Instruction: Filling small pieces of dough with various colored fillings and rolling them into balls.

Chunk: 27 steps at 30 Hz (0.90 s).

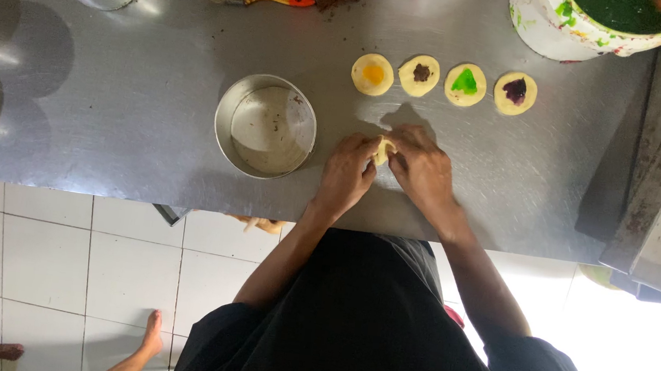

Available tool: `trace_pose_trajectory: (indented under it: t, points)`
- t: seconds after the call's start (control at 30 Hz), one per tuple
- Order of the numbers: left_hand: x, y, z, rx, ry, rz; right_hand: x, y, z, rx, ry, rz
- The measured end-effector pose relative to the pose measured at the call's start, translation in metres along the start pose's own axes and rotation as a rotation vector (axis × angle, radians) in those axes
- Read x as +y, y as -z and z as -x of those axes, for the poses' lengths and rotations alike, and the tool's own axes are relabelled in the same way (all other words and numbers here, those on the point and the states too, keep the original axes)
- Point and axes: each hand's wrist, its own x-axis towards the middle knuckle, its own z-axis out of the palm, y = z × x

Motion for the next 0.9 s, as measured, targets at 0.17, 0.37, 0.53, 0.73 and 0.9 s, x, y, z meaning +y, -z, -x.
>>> trace_pose_trajectory:
  t: [0.17, 0.37, 0.53, 0.73, 0.9]
  points:
    - [-0.004, -0.001, 0.009, 0.048, -0.069, -0.022, -0.011, 0.004, 0.006, -0.045, -0.176, 0.059]
    - [-0.007, -0.007, 0.004, 0.053, -0.096, -0.028, -0.007, -0.013, 0.014, -0.052, -0.195, 0.115]
    - [-0.007, -0.006, 0.000, 0.040, -0.080, -0.092, -0.007, -0.013, 0.015, -0.006, -0.141, 0.111]
    - [-0.011, -0.011, -0.003, 0.052, -0.079, -0.100, 0.002, -0.017, 0.015, 0.006, -0.133, 0.035]
    - [0.004, 0.003, -0.010, 0.131, -0.154, 0.024, 0.016, -0.026, 0.019, 0.029, -0.088, 0.036]
